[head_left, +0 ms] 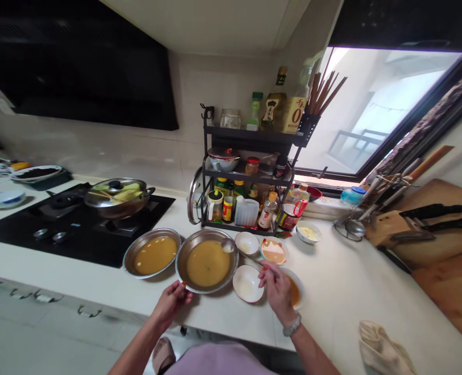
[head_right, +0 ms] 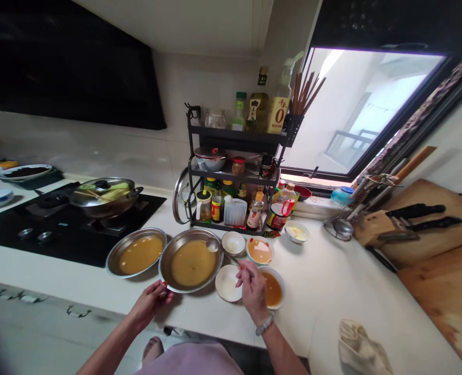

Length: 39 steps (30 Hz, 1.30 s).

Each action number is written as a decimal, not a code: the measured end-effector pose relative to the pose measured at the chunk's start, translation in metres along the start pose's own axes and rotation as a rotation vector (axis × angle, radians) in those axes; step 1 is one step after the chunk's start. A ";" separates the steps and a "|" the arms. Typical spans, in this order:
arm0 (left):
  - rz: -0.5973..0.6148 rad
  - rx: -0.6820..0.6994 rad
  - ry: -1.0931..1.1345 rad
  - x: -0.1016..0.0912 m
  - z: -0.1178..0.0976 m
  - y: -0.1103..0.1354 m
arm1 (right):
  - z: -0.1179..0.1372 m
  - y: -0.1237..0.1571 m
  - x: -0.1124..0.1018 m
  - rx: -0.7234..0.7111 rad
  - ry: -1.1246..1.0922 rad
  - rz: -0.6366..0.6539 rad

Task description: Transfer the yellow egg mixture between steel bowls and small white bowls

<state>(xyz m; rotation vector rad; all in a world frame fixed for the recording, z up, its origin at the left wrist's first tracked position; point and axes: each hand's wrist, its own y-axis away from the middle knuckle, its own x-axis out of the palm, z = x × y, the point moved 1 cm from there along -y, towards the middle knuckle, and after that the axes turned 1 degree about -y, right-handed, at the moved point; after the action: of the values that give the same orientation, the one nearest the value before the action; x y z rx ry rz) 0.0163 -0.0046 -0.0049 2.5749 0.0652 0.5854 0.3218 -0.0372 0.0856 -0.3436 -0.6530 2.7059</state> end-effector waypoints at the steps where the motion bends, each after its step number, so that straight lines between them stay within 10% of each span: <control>1: 0.002 0.003 0.004 0.000 0.000 0.000 | 0.003 0.004 0.003 -0.061 0.025 0.061; 5: 0.009 0.004 0.022 -0.001 0.001 -0.001 | 0.008 0.012 0.002 -0.204 0.086 0.159; 16: -0.058 0.077 0.113 -0.002 0.020 -0.003 | -0.016 -0.003 -0.082 0.165 0.251 -0.396; 39: 0.055 0.150 -0.059 -0.009 0.041 -0.017 | -0.031 0.005 -0.105 0.340 0.008 -0.651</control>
<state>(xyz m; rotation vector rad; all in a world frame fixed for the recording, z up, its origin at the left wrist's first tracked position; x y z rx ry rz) 0.0261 -0.0096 -0.0489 2.7452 0.0182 0.5427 0.4258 -0.0683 0.0726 -0.0379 -0.2286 2.1270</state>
